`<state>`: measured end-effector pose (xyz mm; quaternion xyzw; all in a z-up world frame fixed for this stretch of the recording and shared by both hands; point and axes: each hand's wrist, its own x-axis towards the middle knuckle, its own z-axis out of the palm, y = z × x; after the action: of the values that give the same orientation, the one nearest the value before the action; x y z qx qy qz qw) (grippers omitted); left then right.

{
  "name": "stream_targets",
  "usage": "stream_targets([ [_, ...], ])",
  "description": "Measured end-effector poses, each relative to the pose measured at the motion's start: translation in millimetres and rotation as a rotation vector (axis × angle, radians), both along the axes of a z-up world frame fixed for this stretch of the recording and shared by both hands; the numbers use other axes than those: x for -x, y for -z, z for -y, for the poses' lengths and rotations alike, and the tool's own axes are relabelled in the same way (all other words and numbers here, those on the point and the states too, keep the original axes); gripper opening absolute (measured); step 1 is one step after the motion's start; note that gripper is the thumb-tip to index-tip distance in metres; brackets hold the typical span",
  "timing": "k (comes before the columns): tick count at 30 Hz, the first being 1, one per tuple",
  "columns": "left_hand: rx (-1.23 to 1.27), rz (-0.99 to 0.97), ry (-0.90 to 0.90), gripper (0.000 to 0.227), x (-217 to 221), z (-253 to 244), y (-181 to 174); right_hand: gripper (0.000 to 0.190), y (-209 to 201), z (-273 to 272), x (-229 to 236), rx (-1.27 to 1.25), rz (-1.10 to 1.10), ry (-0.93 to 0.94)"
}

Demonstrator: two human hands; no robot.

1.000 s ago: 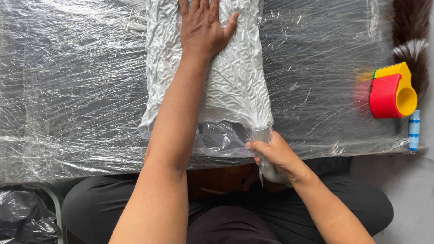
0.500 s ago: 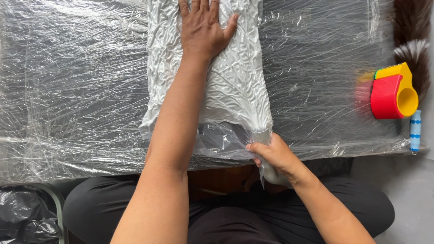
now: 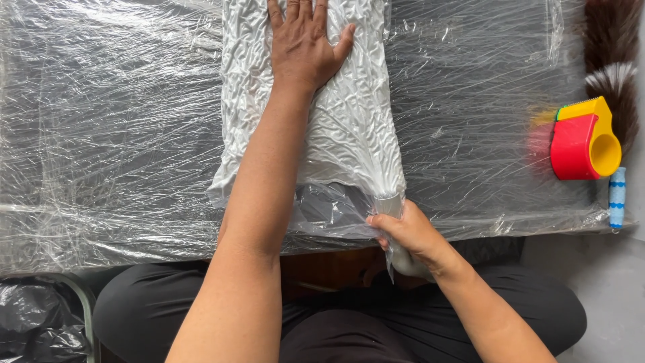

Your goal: Compressing a pillow using a vacuum cleaner and sealing it in a plastic bag with tape for packaging.

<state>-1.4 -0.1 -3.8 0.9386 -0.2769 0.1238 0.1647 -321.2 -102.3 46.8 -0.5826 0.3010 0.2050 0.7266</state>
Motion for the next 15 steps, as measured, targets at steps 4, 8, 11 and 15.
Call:
stream_targets([
  [4, 0.002, 0.018, -0.001, 0.082, -1.0, 0.3, 1.8, 0.007, 1.8, 0.4, 0.1, 0.015, -0.002, -0.007],
  [8, -0.019, -0.025, 0.001, 0.082, 0.1, 0.0, -2.8, 0.007, 1.2, 0.2, -0.3, 0.016, 0.0, -0.01],
  [11, -0.019, -0.026, 0.0, 0.082, 0.5, 0.1, -2.2, 0.008, 1.9, 0.5, -0.1, 0.016, -0.01, -0.009],
  [15, -0.04, -0.063, -0.012, 0.082, 0.7, 0.7, -3.9, 0.007, 0.0, 0.0, -0.2, 0.021, 0.0, -0.015],
])
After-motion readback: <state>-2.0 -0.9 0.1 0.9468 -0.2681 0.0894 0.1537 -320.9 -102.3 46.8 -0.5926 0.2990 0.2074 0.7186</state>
